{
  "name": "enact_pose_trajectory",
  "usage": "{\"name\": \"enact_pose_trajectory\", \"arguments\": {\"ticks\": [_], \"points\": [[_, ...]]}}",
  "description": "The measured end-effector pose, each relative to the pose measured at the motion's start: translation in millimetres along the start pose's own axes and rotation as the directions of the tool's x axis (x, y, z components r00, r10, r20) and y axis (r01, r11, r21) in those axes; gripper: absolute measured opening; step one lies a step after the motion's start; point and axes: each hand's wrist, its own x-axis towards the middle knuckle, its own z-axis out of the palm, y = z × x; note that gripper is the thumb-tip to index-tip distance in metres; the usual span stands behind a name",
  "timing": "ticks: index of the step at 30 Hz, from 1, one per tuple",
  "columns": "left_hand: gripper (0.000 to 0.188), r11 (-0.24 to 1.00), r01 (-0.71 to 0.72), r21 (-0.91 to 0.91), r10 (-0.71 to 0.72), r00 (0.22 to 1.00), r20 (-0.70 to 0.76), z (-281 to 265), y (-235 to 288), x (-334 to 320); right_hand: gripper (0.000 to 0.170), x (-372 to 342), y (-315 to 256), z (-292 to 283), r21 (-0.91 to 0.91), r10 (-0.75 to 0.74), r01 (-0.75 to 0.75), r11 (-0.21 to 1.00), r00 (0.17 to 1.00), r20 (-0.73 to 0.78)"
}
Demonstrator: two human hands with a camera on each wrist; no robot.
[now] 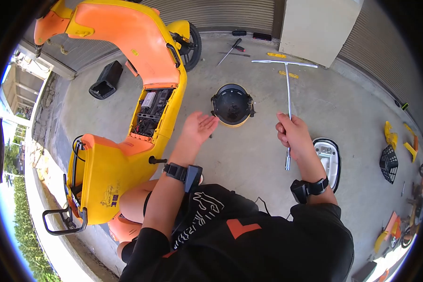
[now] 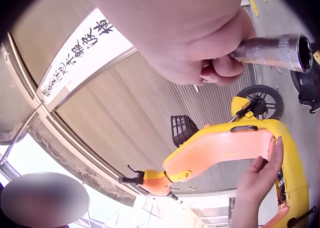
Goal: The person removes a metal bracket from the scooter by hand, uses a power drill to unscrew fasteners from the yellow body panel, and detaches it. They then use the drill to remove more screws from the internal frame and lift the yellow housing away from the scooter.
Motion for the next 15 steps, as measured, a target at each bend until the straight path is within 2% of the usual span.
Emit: {"name": "enact_pose_trajectory", "arguments": {"ticks": [1,3,4,6,10,12,13,14,15], "points": [[0.046,1.000,-0.007,-0.003,0.007,1.000,-0.010,-4,6,-13,0.031,5,1,7,0.001,0.006,-0.006,1.000,1.000,0.011],[0.032,0.996,-0.053,0.075,0.042,0.989,0.142,-16,22,-45,0.031,13,1,27,0.039,0.051,-0.056,0.998,0.991,0.123],[0.032,0.996,-0.072,0.061,0.063,0.989,0.132,-21,30,-64,0.031,16,0,36,0.031,0.053,-0.058,0.998,0.988,0.147],[0.022,0.978,-0.137,0.160,0.100,0.971,0.217,-35,44,-102,0.032,21,1,55,0.059,0.022,-0.041,0.997,0.955,0.295],[0.021,0.968,-0.203,0.146,0.164,0.957,0.238,-86,67,-164,0.036,24,-5,93,0.041,-0.039,0.023,0.999,0.892,0.450],[0.019,0.893,-0.411,0.180,0.325,0.869,0.374,-121,80,-198,0.040,16,-10,121,0.134,-0.145,0.090,0.987,0.852,0.503],[0.018,0.814,-0.523,0.253,0.446,0.842,0.304,-131,88,-219,0.041,13,-11,134,0.130,-0.151,0.097,0.987,0.842,0.518],[0.018,0.792,-0.569,0.222,0.516,0.818,0.256,-148,95,-230,0.042,9,-14,148,0.180,-0.180,0.093,0.979,0.809,0.559],[0.017,0.555,-0.730,0.397,0.737,0.654,0.173,-165,102,-238,0.042,5,-16,162,0.231,-0.209,0.082,0.969,0.774,0.598]]}}
